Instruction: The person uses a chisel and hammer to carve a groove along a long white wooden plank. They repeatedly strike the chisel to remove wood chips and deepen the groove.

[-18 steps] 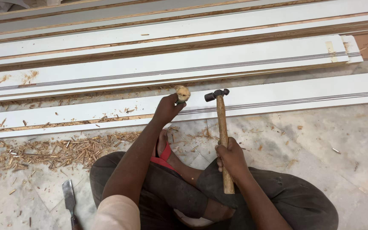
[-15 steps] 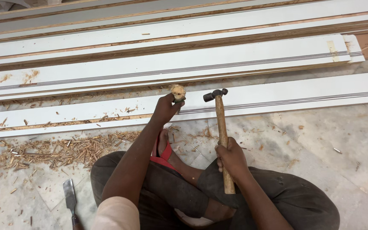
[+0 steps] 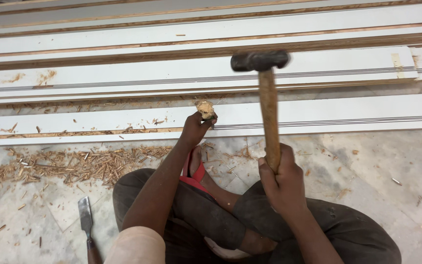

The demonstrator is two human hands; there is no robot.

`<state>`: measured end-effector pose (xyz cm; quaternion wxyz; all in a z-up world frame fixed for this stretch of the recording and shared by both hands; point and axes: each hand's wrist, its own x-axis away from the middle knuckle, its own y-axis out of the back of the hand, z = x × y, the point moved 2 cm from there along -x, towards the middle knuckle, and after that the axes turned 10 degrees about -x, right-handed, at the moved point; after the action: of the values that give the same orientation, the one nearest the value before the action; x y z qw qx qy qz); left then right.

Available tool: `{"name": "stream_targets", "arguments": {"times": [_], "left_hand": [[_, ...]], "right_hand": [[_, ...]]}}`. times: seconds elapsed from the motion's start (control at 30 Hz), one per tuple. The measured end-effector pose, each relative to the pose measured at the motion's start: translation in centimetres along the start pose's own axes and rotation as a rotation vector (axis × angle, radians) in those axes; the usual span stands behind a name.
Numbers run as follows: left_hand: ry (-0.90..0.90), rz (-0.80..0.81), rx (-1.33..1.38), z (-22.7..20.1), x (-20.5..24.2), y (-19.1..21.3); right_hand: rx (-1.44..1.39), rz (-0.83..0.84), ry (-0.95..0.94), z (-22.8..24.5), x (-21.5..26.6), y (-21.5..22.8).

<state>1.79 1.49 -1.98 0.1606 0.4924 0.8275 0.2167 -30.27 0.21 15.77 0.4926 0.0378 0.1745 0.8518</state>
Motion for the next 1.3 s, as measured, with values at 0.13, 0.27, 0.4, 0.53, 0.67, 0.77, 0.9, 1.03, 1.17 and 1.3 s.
{"name": "stream_targets", "arguments": {"times": [0.13,0.27,0.4,0.53,0.67,0.77,0.9,1.03,1.17,1.3], "left_hand": [[-0.042,-0.012,-0.053,-0.1,0.3,-0.8],[-0.035,0.000,-0.153,-0.3,0.0,-0.8],[-0.134,0.008,-0.005,0.1,-0.4,-1.5],[-0.035,0.053,-0.392,-0.1,-1.2,-1.7],[-0.233,0.017,-0.388,-1.2,-2.6,-1.8],[-0.154,0.058,-0.389,-0.2,-1.9,-2.2],[-0.092,0.089,-0.536,-0.6,-2.5,-2.4],[-0.229,0.112,-0.519,-2.4,-3.0,-2.5],[-0.233,0.210,-0.573,-3.1,-4.1,-3.0],[-0.258,0.302,-0.685,-3.9,-4.8,-4.5]], "right_hand": [[0.167,0.078,-0.034,-2.0,0.4,-2.5],[0.271,0.263,-0.102,-3.1,-0.3,-2.9],[0.130,0.128,-0.231,-1.7,0.3,-1.2],[0.168,0.083,-0.169,-3.1,0.7,-2.7],[0.217,0.186,-0.174,-4.7,0.1,-2.2],[0.111,0.072,-0.142,-4.2,1.0,-0.4],[0.050,-0.003,-0.266,-4.8,0.9,-1.8],[0.119,0.161,-0.218,-5.5,0.4,-1.7],[-0.127,0.051,-0.375,-4.5,0.5,0.1],[-0.183,-0.036,-0.440,-4.8,0.3,-0.5]]}}
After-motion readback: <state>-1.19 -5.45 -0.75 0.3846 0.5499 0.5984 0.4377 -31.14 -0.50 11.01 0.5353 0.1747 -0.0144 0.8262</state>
